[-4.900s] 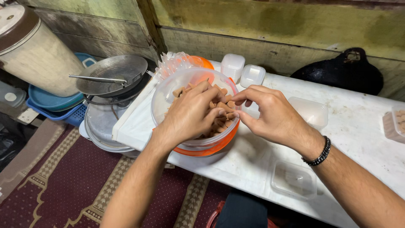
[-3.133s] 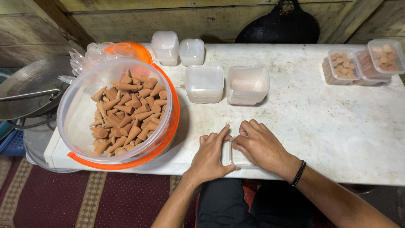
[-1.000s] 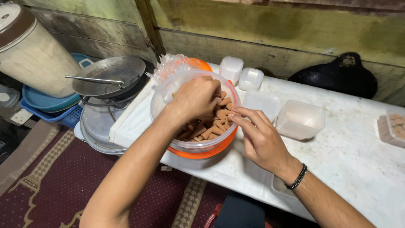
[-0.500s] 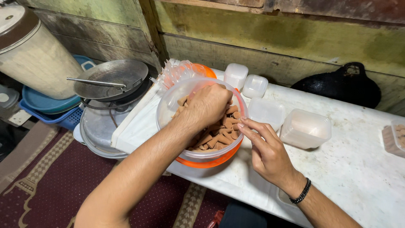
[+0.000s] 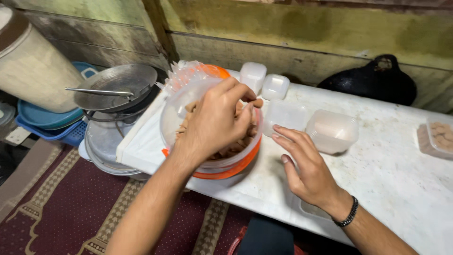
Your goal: The person sits at a table and repeatedly picks small, brown, cone-shaped items from a large bucket, placing them one by one into a small clear plastic container. The person fills the container and then moves to a new one, continuing the process.
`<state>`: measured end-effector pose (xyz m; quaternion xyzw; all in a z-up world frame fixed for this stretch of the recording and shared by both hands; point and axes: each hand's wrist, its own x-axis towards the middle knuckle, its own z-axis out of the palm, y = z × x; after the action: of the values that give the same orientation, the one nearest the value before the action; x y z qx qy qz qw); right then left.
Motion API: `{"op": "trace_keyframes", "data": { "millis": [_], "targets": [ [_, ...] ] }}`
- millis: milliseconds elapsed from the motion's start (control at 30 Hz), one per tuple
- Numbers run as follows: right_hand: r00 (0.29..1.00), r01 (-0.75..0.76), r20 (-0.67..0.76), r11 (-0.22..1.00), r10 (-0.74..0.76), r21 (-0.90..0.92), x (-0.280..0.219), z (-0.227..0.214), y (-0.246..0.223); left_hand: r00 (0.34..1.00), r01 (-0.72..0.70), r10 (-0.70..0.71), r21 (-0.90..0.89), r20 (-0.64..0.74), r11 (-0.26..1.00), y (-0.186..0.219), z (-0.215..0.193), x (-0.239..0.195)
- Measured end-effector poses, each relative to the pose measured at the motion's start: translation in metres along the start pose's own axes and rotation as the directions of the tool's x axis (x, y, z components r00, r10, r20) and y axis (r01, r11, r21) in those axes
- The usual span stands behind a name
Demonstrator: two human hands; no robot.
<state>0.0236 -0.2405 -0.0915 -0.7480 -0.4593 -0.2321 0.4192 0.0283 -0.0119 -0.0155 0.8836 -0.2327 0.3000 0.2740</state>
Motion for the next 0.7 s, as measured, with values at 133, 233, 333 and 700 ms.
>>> {"op": "trace_keyframes", "data": {
  "millis": [133, 233, 333, 700],
  "targets": [
    [0.99, -0.134, -0.04, 0.991, 0.135, 0.028, -0.029, -0.031, 0.0, 0.998, -0.059, 0.062, -0.15, 0.014, 0.987, 0.056, 0.015, -0.012],
    [0.964, -0.258, -0.07, 0.966, 0.256, -0.013, -0.061, -0.053, 0.0, 0.992, -0.048, 0.067, -0.174, 0.106, 0.984, 0.081, 0.044, -0.029],
    [0.92, -0.379, -0.089, 0.925, 0.381, 0.044, -0.084, -0.071, -0.001, 0.979, -0.016, 0.082, -0.332, 0.185, 0.943, 0.091, 0.083, -0.042],
    [0.729, -0.682, -0.017, 0.728, 0.684, 0.073, -0.146, -0.074, 0.014, 0.948, 0.16, 0.033, -0.562, 0.318, 0.812, 0.105, 0.158, -0.065]
  ]
}}
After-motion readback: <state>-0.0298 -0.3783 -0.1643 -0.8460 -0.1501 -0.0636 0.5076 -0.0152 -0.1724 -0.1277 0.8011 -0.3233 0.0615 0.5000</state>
